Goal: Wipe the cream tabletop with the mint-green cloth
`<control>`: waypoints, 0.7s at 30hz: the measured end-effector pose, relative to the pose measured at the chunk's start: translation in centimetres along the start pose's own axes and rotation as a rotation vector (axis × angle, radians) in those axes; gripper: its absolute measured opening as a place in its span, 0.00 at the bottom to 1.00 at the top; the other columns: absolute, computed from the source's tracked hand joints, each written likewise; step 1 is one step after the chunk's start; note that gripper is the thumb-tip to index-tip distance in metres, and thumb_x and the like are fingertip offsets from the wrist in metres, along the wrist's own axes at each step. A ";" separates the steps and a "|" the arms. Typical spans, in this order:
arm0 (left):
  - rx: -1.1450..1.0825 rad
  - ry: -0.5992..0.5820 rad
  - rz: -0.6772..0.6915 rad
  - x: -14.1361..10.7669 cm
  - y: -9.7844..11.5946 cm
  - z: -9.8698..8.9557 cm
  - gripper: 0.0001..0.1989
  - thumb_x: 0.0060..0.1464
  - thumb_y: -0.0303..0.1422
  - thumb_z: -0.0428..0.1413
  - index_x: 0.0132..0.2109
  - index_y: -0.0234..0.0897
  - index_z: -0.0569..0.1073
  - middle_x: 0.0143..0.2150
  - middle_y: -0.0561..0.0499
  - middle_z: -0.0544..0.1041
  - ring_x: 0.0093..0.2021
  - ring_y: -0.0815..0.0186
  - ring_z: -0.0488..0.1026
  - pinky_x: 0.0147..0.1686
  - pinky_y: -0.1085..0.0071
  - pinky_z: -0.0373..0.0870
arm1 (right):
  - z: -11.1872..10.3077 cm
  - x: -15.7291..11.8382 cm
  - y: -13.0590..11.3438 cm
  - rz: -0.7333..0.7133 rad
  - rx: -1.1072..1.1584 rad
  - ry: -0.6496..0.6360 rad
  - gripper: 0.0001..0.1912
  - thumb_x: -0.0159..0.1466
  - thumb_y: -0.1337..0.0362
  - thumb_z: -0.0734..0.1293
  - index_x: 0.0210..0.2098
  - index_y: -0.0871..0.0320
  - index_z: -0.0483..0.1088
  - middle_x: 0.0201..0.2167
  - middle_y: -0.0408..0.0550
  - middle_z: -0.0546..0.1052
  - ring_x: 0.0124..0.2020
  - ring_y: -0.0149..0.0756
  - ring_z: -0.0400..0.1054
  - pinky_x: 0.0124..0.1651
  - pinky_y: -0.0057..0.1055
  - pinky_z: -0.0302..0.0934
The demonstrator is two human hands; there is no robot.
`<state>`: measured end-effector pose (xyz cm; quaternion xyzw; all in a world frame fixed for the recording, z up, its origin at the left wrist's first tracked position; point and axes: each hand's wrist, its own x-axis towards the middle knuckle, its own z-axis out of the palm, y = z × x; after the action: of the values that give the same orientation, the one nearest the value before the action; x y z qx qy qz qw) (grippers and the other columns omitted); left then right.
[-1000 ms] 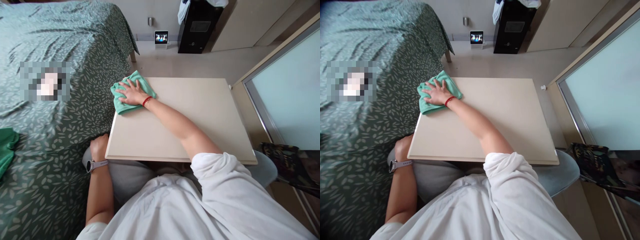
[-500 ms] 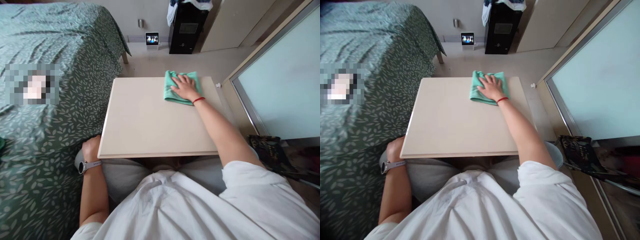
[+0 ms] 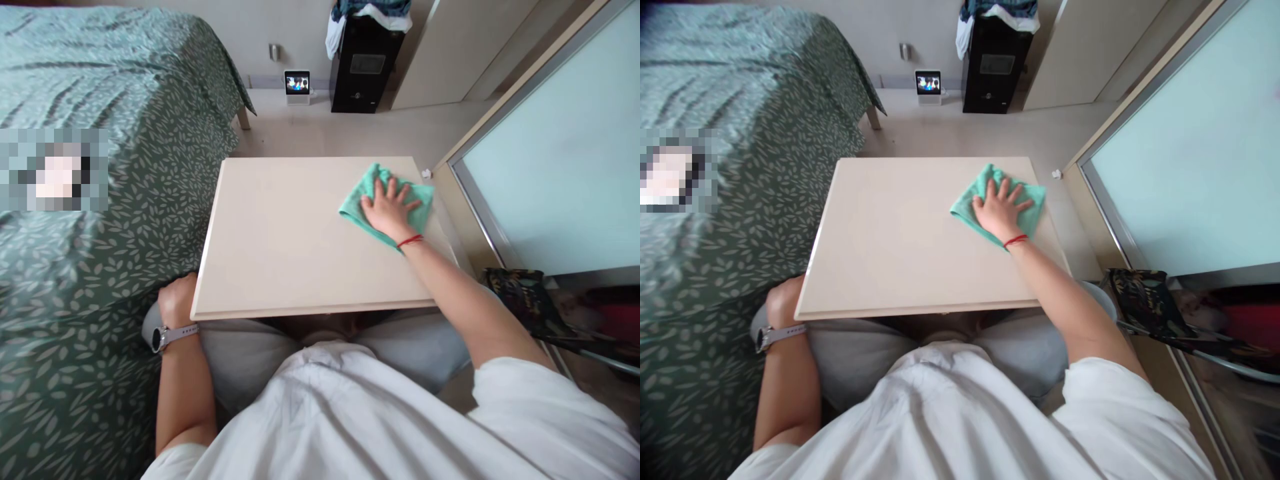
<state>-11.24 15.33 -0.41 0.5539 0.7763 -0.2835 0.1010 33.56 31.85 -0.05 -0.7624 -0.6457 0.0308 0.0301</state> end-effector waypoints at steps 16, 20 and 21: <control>-0.032 -0.020 0.012 -0.6 0.2 -0.7 0.24 0.81 0.34 0.38 0.63 0.26 0.75 0.65 0.33 0.78 0.68 0.41 0.76 0.55 0.56 0.66 | 0.8 -7.7 -27.5 -1.119 0.218 -0.198 0.37 0.77 0.50 0.66 0.83 0.48 0.63 0.88 0.53 0.50 0.86 0.76 0.37 0.79 0.85 0.31; -0.016 -0.035 0.001 -0.4 0.2 -0.4 0.23 0.82 0.34 0.39 0.64 0.27 0.75 0.65 0.34 0.78 0.68 0.42 0.75 0.55 0.57 0.67 | 0.9 -5.9 -22.5 -1.170 0.198 -0.194 0.36 0.79 0.48 0.63 0.83 0.45 0.61 0.88 0.52 0.52 0.86 0.70 0.40 0.81 0.80 0.32; -0.014 -0.032 0.000 -0.4 0.2 -0.4 0.23 0.82 0.34 0.39 0.64 0.27 0.75 0.65 0.34 0.78 0.68 0.42 0.76 0.55 0.57 0.67 | 0.7 -4.9 -20.7 -1.132 0.192 -0.195 0.37 0.79 0.47 0.62 0.84 0.46 0.60 0.88 0.52 0.52 0.87 0.70 0.40 0.82 0.78 0.31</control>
<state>-10.90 15.29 0.03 0.5485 0.7766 -0.2870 0.1171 12.40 30.39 1.10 -0.2859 -0.9468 0.1385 0.0510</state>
